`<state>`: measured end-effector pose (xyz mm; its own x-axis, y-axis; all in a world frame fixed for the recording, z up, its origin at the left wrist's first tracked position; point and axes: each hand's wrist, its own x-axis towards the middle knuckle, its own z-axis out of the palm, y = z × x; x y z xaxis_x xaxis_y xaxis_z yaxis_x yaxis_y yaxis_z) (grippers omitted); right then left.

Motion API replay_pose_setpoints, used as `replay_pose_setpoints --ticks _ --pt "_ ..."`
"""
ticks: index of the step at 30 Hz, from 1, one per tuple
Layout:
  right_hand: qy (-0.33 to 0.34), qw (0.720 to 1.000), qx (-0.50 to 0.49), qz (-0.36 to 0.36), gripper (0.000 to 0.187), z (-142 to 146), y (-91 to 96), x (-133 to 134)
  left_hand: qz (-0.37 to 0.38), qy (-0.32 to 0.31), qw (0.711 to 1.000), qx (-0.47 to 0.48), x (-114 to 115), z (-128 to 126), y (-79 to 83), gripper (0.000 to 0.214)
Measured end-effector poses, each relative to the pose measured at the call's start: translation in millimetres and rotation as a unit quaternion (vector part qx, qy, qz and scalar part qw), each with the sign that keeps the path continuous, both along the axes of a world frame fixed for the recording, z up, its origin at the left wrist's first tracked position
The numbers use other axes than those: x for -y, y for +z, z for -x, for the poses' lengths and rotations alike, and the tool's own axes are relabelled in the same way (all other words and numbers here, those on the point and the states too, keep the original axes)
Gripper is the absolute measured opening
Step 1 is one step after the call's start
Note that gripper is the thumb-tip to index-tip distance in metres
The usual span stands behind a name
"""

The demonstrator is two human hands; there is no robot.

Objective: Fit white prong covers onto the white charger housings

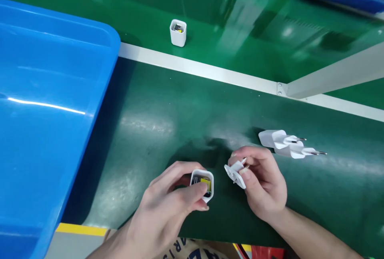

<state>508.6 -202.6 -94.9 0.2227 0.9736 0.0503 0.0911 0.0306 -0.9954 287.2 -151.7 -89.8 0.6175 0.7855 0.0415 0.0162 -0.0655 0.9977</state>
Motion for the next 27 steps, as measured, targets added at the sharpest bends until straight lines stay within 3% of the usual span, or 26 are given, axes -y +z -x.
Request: replay_pose_setpoints --ticks 3,6,9,12,17,22,25,27 --pt "-0.010 1.000 0.015 -0.002 0.017 -0.2 0.6 0.2 -0.063 -0.024 0.998 -0.006 -5.0 4.4 -0.9 0.049" --pt "-0.021 0.999 0.037 -0.008 0.017 -0.5 1.7 -0.2 -0.078 -0.015 0.997 -0.016 -5.6 4.4 -1.6 0.039" --pt "-0.023 0.998 0.052 -0.005 0.016 -0.9 2.9 -1.8 0.049 0.025 0.998 0.005 -1.4 1.3 -1.5 0.024" --pt "-0.022 0.998 0.054 0.011 0.017 -1.6 3.9 -3.6 0.201 0.062 0.974 0.080 2.3 -1.9 1.1 0.023" --pt "-0.023 0.997 0.068 0.021 0.017 -2.9 5.2 -5.6 0.237 0.112 0.962 0.082 5.9 -8.1 13.8 0.029" --pt "-0.015 0.995 0.099 0.010 0.015 -4.3 6.6 -7.1 0.217 0.120 0.967 0.060 13.4 -13.5 17.6 0.021" --pt "-0.008 0.994 0.107 0.007 0.013 -4.2 7.8 -8.1 0.273 0.112 0.953 0.069 11.5 -12.9 14.7 0.020" --pt "-0.006 0.994 0.108 0.004 0.012 -3.8 8.7 -8.8 0.343 0.106 0.928 0.095 5.9 -12.9 13.2 0.018"
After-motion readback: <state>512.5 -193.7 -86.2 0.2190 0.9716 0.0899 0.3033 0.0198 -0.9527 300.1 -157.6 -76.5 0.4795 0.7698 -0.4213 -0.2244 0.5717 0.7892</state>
